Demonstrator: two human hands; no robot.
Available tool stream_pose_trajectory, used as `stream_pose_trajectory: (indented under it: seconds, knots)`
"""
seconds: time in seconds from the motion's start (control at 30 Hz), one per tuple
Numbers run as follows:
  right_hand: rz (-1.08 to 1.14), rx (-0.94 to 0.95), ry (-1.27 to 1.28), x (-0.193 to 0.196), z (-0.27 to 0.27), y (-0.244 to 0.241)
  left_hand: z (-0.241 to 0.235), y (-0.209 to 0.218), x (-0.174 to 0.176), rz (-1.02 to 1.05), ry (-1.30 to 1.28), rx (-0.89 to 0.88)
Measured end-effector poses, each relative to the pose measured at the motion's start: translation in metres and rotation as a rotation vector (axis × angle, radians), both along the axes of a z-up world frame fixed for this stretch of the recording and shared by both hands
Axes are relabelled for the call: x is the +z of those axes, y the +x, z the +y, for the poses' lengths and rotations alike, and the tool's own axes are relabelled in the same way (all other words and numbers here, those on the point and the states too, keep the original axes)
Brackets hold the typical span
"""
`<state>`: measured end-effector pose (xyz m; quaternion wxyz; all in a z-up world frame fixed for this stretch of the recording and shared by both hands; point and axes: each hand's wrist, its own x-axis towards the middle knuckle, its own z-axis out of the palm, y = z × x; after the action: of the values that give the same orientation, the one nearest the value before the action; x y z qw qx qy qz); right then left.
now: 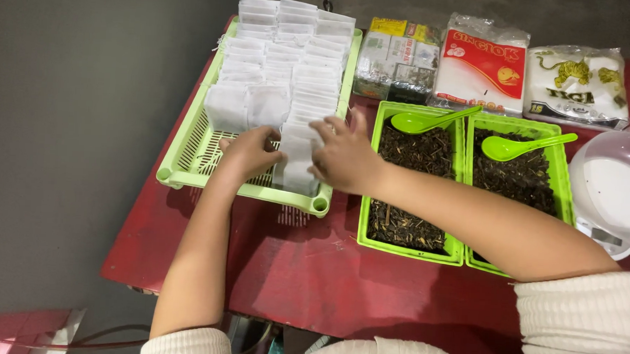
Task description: The person fills white tea bags with loose tea leaves using a green plastic spoon. They scoop the leaves from two green containers, pour them into the bags, and then place the filled bags into a green tray.
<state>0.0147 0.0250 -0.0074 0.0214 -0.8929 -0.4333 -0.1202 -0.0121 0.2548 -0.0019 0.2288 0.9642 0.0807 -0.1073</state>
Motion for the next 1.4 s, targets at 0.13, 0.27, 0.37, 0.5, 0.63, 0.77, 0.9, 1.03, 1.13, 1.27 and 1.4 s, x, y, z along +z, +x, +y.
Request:
stream_pose_trajectory:
  seconds: [0.13, 0.27, 0.37, 0.5, 0.63, 0.77, 0.9, 1.03, 1.13, 1.27, 1.4]
  knots:
    - [0.203, 0.012, -0.098, 0.006, 0.000, -0.016, -0.002, -0.002, 0.006, -0.003, 0.024, 0.006]
    - [0.290, 0.021, -0.158, 0.012, -0.002, -0.021, -0.005, -0.007, 0.010, 0.016, 0.014, -0.012]
    - [0.304, 0.017, -0.171, 0.012, -0.003, -0.020, -0.005, -0.006, 0.008, 0.054, 0.044, -0.019]
    - [0.281, -0.022, -0.145, 0.026, -0.003, -0.023, -0.005, -0.007, 0.011, 0.088, 0.063, -0.023]
    - [0.255, -0.049, -0.190, 0.037, -0.002, -0.020, -0.013, -0.028, 0.054, 0.154, 0.023, -0.033]
    - [0.276, -0.103, -0.198, 0.037, 0.000, -0.015, -0.011, -0.035, 0.056, 0.253, -0.049, -0.089]
    - [0.289, -0.118, -0.211, 0.035, 0.000, -0.013, -0.012, -0.033, 0.052, 0.282, -0.033, -0.136]
    - [0.281, -0.120, -0.177, 0.036, 0.000, -0.015, -0.004, -0.019, 0.024, 0.272, 0.002, -0.142]
    - [0.257, -0.132, -0.166, 0.030, 0.002, -0.012, -0.003, -0.019, 0.023, 0.246, -0.005, -0.120]
    - [0.245, -0.152, -0.206, 0.026, 0.002, -0.009, -0.013, -0.029, 0.046, 0.228, 0.004, -0.112]
    - [0.293, -0.178, -0.206, 0.033, 0.001, -0.013, -0.014, -0.022, 0.035, 0.241, 0.057, -0.135]
